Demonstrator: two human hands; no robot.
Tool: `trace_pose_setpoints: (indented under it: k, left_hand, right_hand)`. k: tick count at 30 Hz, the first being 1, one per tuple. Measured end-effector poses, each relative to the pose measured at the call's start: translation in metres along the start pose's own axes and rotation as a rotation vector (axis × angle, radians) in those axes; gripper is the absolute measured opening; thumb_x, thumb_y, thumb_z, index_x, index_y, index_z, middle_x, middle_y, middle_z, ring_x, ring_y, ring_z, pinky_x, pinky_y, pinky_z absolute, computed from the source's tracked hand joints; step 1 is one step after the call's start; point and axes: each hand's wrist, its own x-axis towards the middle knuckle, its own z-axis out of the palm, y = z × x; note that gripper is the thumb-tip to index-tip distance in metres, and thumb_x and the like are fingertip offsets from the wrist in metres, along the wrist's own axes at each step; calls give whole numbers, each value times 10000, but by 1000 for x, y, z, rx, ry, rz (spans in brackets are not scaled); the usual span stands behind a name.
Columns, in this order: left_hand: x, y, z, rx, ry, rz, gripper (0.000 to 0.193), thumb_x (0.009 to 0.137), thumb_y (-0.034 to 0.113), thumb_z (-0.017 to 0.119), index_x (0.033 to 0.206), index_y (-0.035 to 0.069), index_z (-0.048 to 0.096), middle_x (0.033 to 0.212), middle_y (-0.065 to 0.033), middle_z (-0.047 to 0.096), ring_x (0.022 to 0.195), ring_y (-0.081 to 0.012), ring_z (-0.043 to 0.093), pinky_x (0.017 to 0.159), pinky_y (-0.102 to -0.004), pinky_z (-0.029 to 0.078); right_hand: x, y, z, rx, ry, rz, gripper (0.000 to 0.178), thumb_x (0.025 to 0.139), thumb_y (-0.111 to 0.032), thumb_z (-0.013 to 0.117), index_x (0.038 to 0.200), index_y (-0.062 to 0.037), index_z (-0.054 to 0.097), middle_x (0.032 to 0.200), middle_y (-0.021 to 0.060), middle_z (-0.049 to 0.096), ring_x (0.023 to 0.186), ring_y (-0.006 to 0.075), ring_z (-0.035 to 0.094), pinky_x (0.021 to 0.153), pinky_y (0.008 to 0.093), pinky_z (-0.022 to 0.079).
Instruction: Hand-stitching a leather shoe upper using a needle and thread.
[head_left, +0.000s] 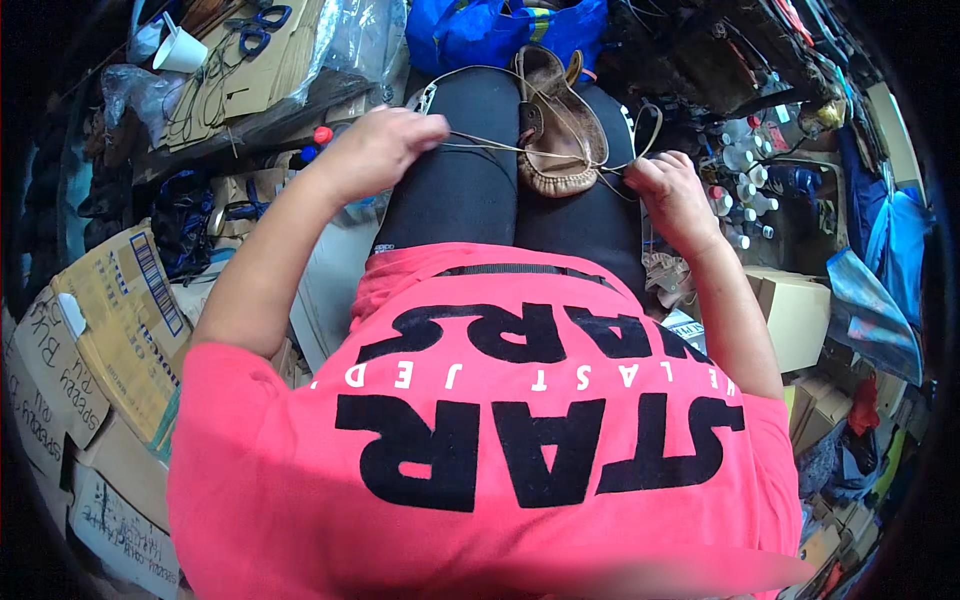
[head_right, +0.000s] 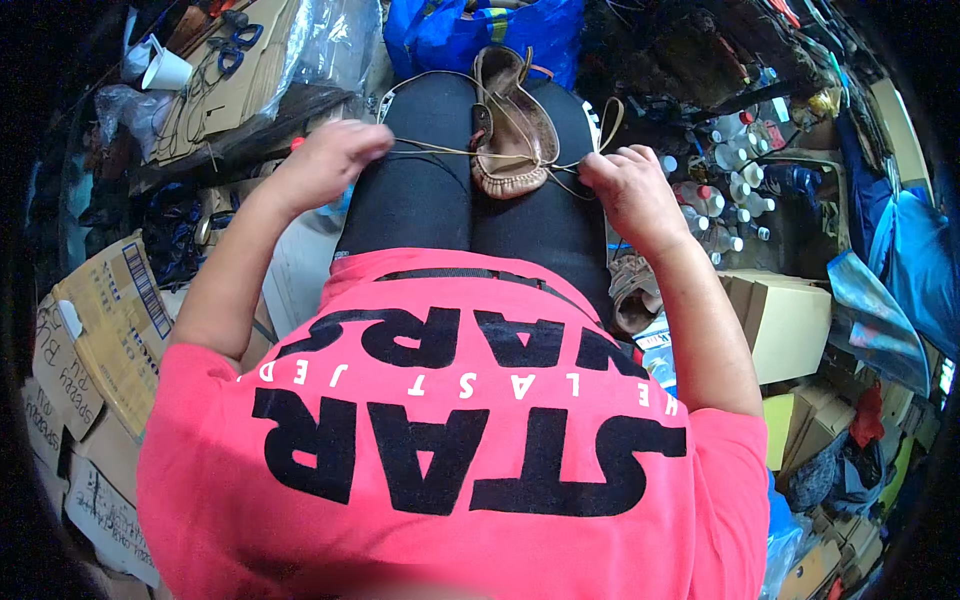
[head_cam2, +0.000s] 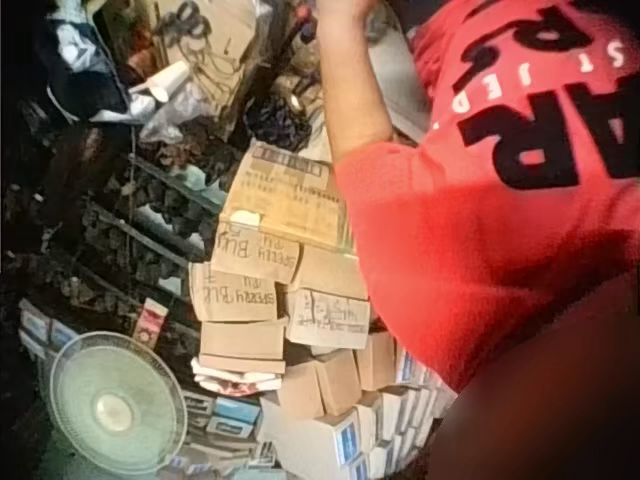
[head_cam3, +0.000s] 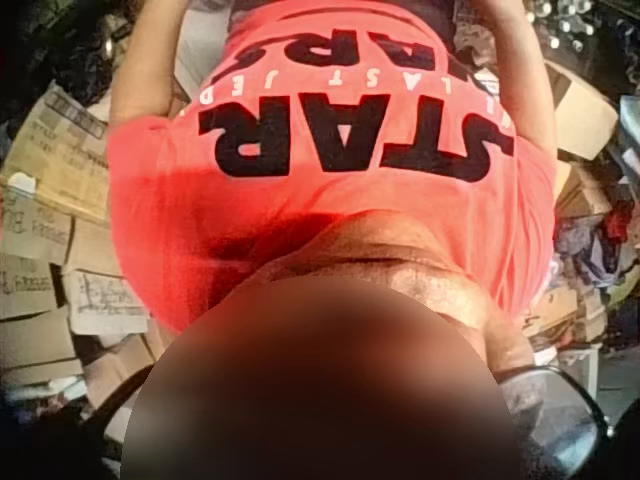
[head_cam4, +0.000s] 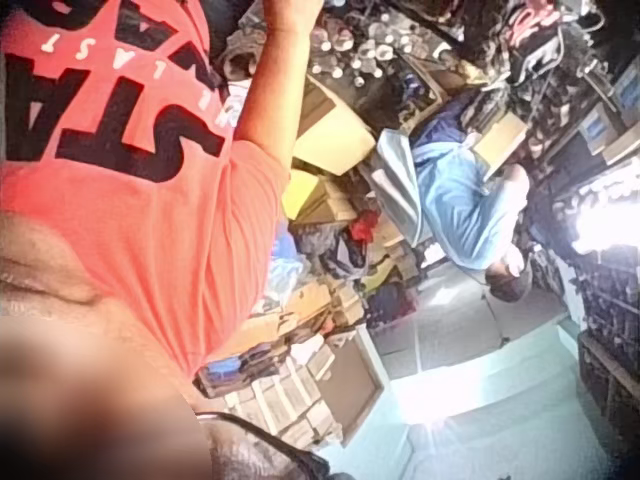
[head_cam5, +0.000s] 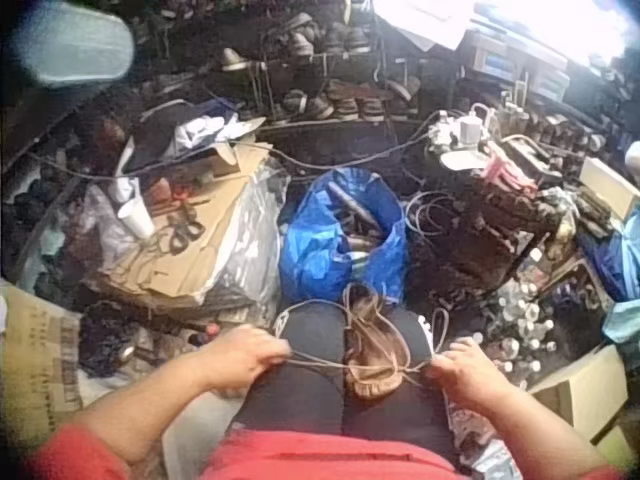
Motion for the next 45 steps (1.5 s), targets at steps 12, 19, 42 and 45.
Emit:
trace_pose_setpoints:
  k: [12, 19, 42, 45]
  left_hand:
    - [68, 28, -22, -1587, 452, 69, 208, 950, 203, 510, 979, 45, 641, 886, -104, 646, 964, -258, 629, 908, -403, 477]
    - [126, 66, 54, -281, 27, -169, 246, 800, 276, 626, 842, 35, 650, 848, -165, 641, 850, -333, 621, 762, -398, 492]
    - [89, 50, 29, -1365, 219, -184, 267, 943, 283, 544, 888, 39, 637, 690, 58, 453, 623, -22, 398, 568, -182, 334]
    - [61, 58, 11, -945, 102, -77, 219, 900, 241, 619, 817, 40, 590, 710, 35, 497, 706, -49, 479, 633, -252, 405]
  right_hand:
    - [30, -45, -27, -72, -113, 127, 112, 857, -98, 539, 936, -78, 616, 846, 104, 643, 835, 276, 601, 859, 397, 376]
    - [34, -61, -19, -139, -122, 140, 123, 884, -127, 471, 881, -83, 586, 729, 131, 639, 754, 304, 633, 816, 444, 386]
    - [25, -38, -29, 1932, 541, 122, 252, 987, -267, 442, 920, -48, 546, 963, 108, 621, 926, 201, 593, 895, 352, 442]
    - [17, -22, -24, 1944, 191, 6, 288, 983, -331, 441, 890, -69, 519, 876, 64, 599, 862, 192, 576, 819, 323, 449]
